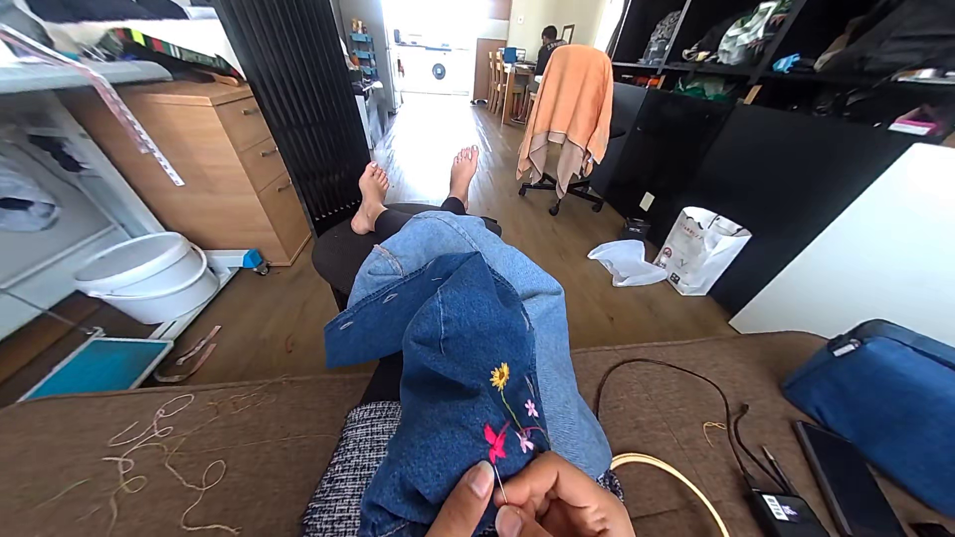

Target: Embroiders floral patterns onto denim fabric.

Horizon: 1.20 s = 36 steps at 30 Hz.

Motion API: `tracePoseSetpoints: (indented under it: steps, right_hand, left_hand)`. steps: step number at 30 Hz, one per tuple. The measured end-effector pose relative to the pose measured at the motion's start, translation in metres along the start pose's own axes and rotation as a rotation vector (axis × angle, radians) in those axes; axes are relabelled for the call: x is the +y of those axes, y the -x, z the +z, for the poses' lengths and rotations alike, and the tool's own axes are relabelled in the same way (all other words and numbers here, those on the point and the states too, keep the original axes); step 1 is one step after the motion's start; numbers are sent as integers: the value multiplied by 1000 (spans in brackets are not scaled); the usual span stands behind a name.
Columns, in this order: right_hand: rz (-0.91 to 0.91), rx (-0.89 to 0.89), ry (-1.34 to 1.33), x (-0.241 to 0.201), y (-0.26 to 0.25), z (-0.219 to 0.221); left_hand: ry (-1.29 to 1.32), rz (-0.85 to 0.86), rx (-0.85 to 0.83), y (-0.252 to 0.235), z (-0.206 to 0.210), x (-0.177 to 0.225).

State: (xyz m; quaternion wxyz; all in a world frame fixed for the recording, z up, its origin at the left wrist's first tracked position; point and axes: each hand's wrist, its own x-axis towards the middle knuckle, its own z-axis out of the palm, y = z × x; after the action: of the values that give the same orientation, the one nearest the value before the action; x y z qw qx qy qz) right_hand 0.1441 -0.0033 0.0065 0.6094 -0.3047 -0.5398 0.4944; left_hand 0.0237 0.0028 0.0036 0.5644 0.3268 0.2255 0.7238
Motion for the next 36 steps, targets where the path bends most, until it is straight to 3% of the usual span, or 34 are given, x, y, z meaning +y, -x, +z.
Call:
tracePoseSetpoints:
  steps: [20,36]
  right_hand:
    - [1,4,-14,0,1,0]
    - [-9,21,-22,1,2,5]
  left_hand:
    - [-226,162,-49,2,-4,-8]
    - [-191,148,-39,2,-5,-7]
